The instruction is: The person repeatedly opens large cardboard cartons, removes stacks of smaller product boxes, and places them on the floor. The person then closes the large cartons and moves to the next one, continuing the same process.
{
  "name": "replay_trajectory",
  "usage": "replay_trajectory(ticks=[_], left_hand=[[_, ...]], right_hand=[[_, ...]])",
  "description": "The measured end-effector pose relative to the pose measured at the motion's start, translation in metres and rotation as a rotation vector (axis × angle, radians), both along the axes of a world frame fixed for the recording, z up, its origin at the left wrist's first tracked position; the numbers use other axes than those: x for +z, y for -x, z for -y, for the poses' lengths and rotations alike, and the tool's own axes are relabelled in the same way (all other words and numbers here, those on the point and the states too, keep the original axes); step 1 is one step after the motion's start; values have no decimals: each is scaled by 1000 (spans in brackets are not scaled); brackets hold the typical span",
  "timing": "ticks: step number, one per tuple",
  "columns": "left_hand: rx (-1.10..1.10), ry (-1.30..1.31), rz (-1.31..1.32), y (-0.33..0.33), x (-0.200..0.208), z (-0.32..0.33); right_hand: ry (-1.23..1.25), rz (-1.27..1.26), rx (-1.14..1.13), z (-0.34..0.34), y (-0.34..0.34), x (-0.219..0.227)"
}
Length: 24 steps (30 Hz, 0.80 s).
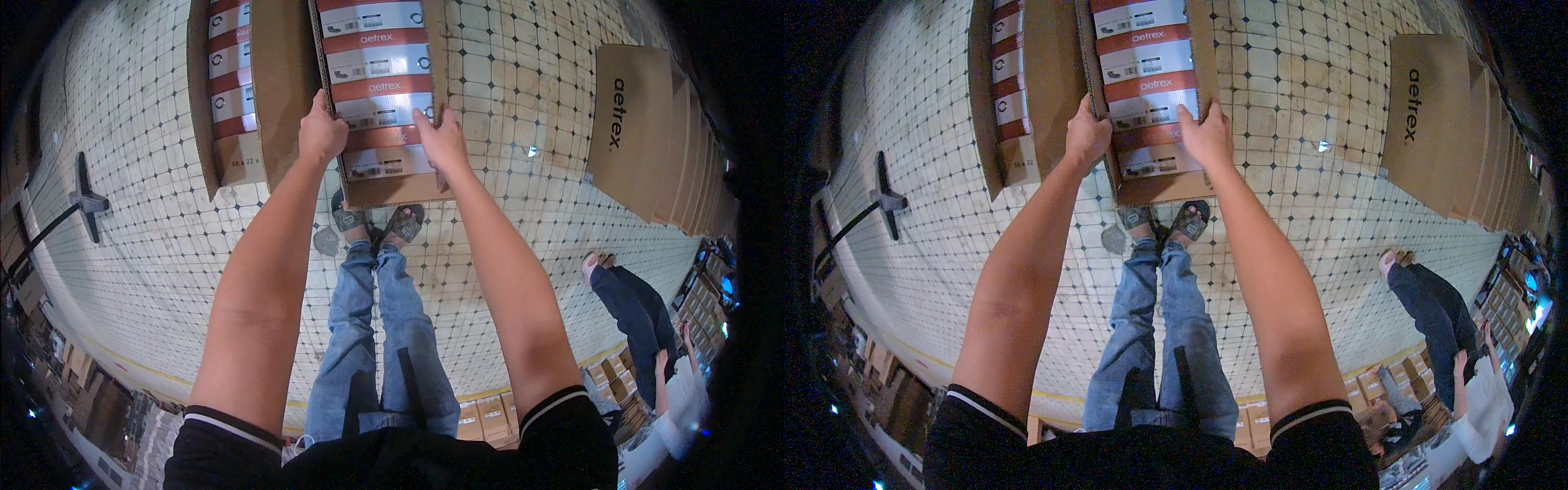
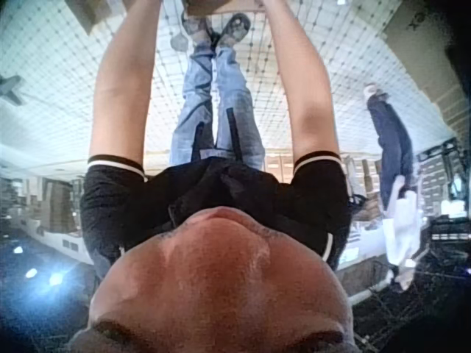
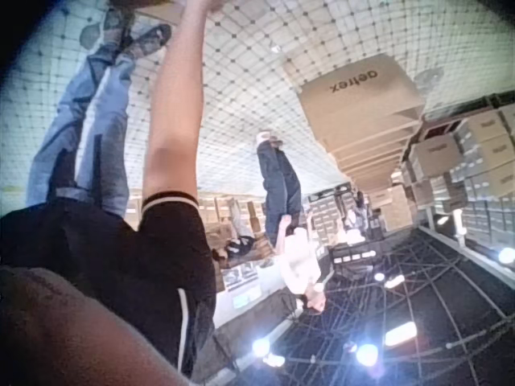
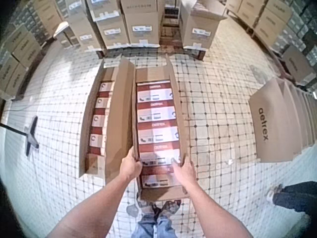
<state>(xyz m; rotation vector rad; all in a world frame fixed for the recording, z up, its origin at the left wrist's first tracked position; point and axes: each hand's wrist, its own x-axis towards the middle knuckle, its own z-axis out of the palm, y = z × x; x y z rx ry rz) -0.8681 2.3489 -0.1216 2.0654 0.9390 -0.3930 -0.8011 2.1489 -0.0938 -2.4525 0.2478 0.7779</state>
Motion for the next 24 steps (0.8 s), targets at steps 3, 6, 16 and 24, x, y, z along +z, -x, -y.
replay_trajectory(ticks=[3,6,16,24], left_hand=[[0,3,9,2,1,-2],[-13,23,14,5,5,-6],[-6,133,23,3,14,-10],[7,193,9,7,11,-16]], right_hand=[[35,5,-82,5,-6,-23],[-76,-49,-41,35,-17,-30],[-64,14,65,68,-28,-37],[-95,-2,55,66,-31,-31]])
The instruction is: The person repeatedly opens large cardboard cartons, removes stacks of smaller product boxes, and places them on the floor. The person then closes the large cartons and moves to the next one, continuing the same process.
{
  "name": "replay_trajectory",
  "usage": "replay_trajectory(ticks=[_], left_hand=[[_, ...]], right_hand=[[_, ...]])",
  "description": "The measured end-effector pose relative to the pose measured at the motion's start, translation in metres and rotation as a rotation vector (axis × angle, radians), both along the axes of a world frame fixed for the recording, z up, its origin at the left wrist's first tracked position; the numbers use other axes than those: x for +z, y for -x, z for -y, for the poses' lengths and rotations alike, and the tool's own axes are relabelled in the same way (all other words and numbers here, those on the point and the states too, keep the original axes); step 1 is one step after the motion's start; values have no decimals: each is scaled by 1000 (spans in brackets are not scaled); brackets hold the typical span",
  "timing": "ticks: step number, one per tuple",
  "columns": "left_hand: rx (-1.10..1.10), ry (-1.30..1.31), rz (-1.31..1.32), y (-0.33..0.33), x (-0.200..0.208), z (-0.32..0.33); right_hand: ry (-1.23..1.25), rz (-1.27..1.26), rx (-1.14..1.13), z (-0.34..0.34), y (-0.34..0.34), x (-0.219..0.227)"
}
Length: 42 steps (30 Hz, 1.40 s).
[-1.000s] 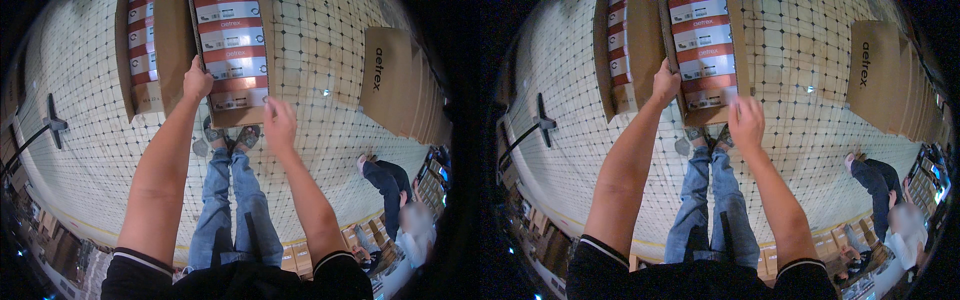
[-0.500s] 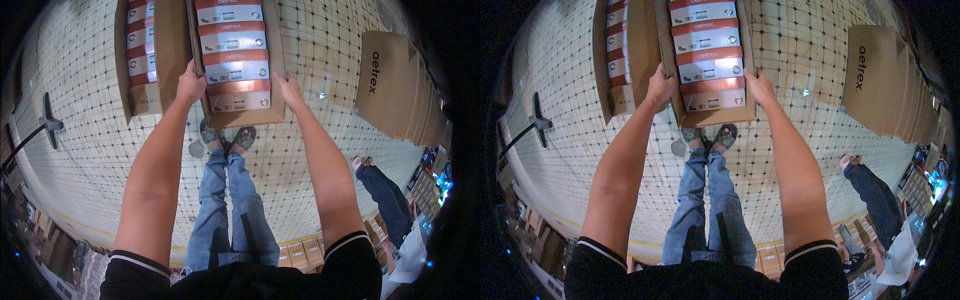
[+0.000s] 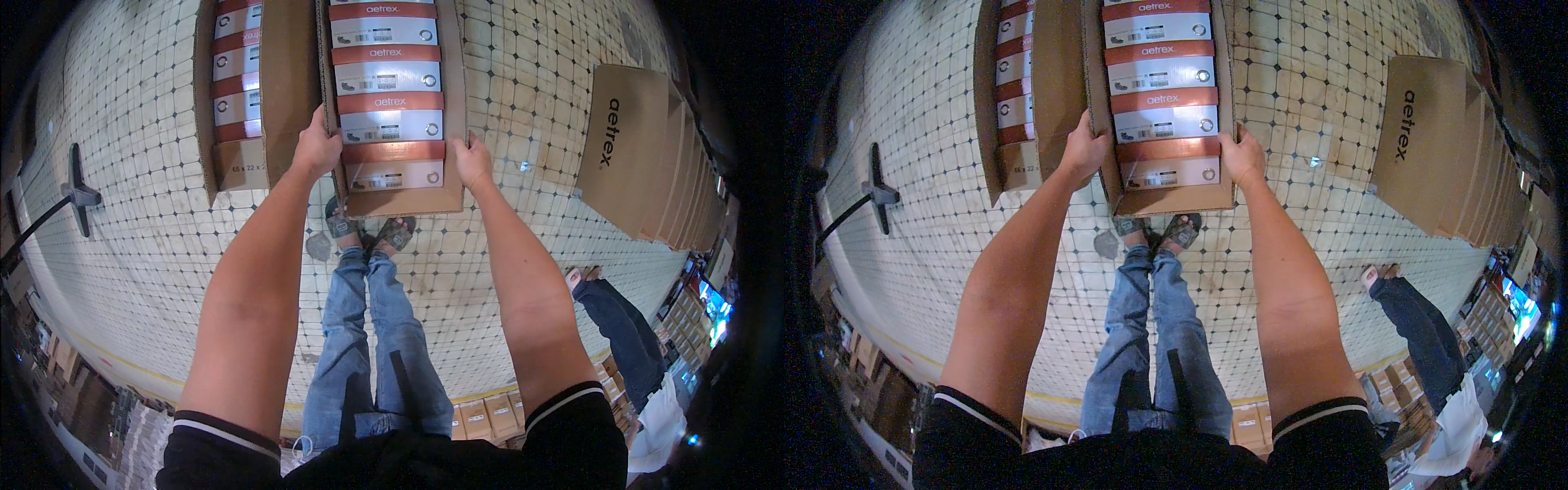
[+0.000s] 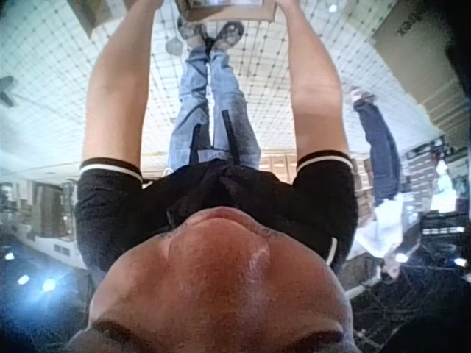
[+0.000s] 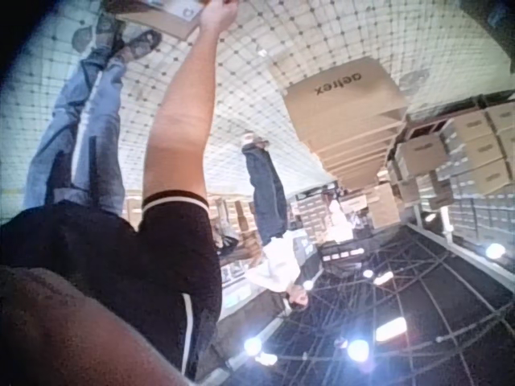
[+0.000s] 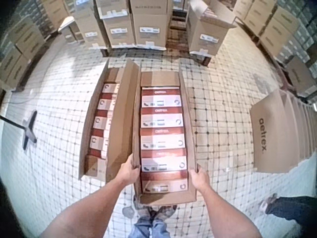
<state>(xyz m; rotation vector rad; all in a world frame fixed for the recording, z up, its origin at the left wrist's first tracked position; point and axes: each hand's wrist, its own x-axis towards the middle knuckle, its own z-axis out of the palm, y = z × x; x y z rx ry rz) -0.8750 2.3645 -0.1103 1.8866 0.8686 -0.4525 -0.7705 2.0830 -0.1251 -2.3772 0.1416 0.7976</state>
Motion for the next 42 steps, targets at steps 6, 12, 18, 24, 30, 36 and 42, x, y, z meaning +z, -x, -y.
replay_trajectory(ticks=[6,12,18,24,30,36,42], left_hand=[[30,13,-25,-2,7,3],[70,17,-48,-2,7,4],[69,-29,21,1,-1,6],[68,-28,-10,1,2,5],[91,6,1,2,1,3],[83,1,-9,3,-1,2],[112,19,-12,2,7,3]], right_hand=[[70,40,41,1,1,-2],[29,34,71,3,-1,-4],[34,61,78,2,0,0],[-7,37,59,-1,0,4],[7,44,66,-3,0,8],[-7,68,62,-6,1,13],[17,32,62,-6,0,15]])
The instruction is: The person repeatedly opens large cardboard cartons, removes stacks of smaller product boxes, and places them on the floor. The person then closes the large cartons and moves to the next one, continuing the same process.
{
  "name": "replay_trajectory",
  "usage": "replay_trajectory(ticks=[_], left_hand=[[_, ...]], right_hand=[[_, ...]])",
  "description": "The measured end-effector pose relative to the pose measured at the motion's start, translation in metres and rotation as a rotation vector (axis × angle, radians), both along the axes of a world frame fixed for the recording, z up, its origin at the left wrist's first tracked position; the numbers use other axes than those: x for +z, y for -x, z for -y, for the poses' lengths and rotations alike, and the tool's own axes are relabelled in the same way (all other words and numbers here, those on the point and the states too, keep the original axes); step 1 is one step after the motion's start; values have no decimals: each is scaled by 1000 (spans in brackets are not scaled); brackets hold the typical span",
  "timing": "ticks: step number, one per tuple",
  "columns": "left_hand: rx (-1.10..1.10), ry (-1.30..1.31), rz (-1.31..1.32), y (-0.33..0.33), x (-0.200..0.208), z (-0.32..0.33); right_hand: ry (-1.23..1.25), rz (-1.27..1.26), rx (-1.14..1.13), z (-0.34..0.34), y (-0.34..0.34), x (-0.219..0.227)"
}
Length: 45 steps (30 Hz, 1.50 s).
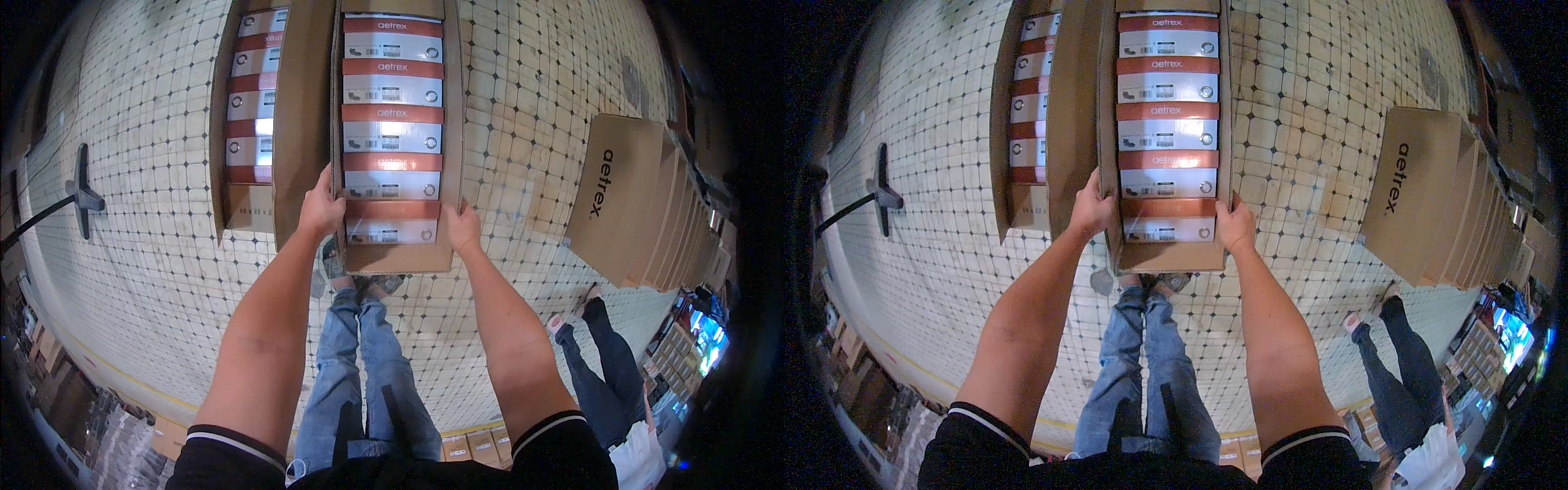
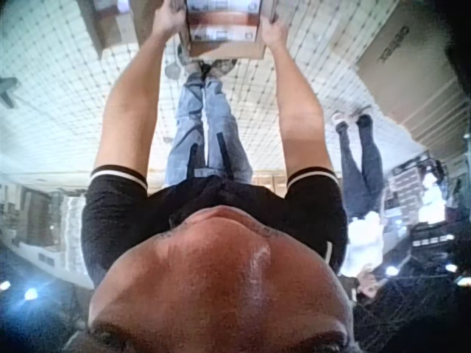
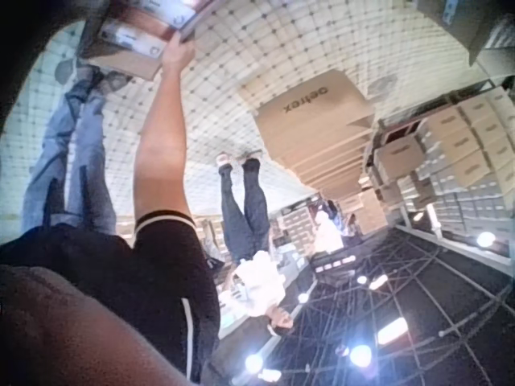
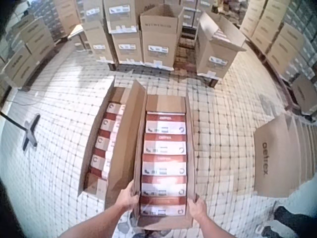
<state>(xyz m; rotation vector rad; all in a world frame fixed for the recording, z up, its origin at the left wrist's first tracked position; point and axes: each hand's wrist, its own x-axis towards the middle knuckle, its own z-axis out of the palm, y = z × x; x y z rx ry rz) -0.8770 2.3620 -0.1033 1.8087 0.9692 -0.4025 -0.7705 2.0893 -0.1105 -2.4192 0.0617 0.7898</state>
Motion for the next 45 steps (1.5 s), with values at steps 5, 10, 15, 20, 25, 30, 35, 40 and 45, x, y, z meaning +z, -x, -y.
replay_trajectory(ticks=[5,10,15,20,25,30,35,40,45], left_hand=[[28,59,-11,-1,5,-2],[22,29,4,-1,3,-1],[-15,40,-3,-1,2,-1],[-8,38,-8,-4,9,1],[-6,114,-89,-8,15,-6],[-16,200,-111,-2,10,-12],[-28,153,-24,3,4,-12],[-50,236,-78,4,6,-21],[-38,274,-71,4,5,-22]], right_hand=[[-4,-29,19,1,0,2],[-86,-43,-34,1,0,2],[-41,-52,-3,5,0,-2],[51,-72,33,4,2,-4],[-71,9,-31,-32,4,21],[-256,541,21,-134,-60,33],[-910,-257,-774,-265,-219,-36],[-1050,-383,-970,-315,-299,-55],[-1111,-289,-957,-349,-359,12]])
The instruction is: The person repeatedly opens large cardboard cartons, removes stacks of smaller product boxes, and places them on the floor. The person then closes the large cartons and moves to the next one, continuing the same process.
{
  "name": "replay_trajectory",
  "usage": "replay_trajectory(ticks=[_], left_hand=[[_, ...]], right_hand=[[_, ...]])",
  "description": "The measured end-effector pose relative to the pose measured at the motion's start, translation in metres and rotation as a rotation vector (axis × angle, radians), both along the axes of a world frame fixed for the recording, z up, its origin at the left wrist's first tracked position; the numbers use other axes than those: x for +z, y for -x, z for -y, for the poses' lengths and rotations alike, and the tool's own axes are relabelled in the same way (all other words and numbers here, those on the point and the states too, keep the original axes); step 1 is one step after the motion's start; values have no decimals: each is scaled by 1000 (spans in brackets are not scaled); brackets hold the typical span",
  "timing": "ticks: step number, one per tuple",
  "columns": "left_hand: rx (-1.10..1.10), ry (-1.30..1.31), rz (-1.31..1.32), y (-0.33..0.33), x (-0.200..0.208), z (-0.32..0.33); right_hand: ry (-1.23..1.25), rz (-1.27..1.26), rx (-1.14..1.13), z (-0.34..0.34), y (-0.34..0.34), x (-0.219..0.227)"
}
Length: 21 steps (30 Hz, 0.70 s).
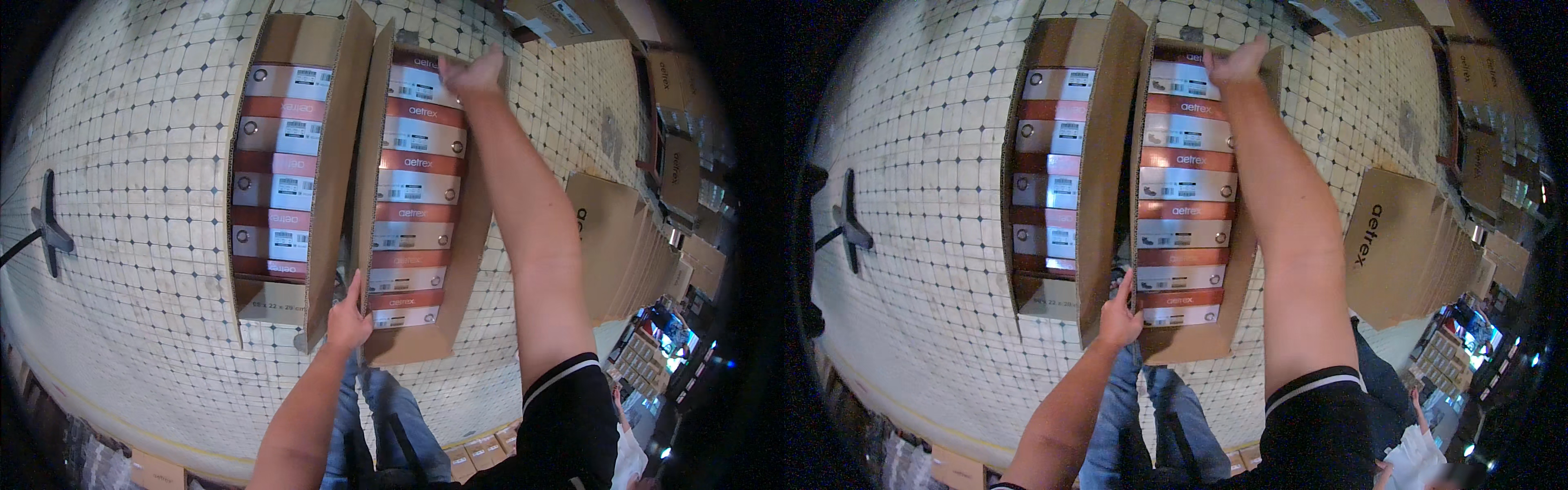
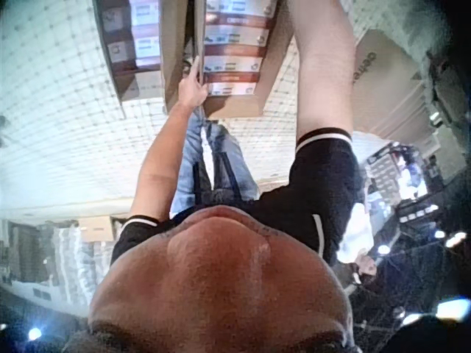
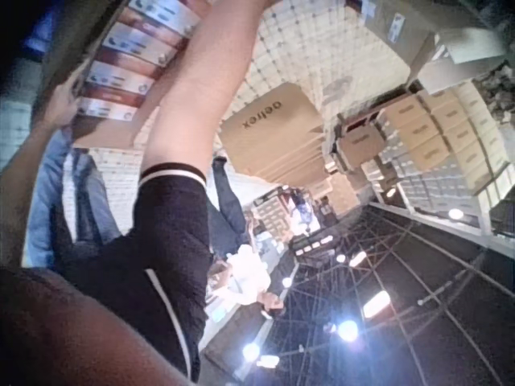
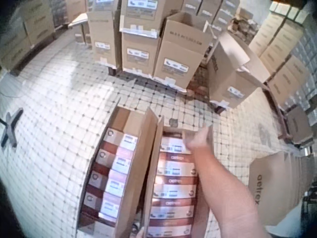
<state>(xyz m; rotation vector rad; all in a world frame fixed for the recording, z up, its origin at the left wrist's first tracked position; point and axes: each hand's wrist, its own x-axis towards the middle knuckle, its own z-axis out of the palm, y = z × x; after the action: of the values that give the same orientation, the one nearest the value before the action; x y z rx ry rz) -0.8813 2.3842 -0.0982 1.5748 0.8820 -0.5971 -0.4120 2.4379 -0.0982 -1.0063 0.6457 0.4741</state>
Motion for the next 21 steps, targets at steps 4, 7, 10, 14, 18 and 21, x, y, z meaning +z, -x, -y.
replay_trajectory(ticks=[4,7,10,14,18,21], left_hand=[[0,-39,45,0,0,2],[-1,-53,56,-1,1,2],[30,-59,81,-1,0,1],[46,-73,66,0,-3,6],[41,-96,99,1,-4,10],[-71,-187,63,-5,-4,15]], right_hand=[[-166,432,550,0,-43,38],[503,648,782,28,-15,41],[1421,924,722,101,77,38],[1387,275,1092,197,193,16],[1506,254,1397,230,206,-1],[1466,242,1654,237,178,2]])
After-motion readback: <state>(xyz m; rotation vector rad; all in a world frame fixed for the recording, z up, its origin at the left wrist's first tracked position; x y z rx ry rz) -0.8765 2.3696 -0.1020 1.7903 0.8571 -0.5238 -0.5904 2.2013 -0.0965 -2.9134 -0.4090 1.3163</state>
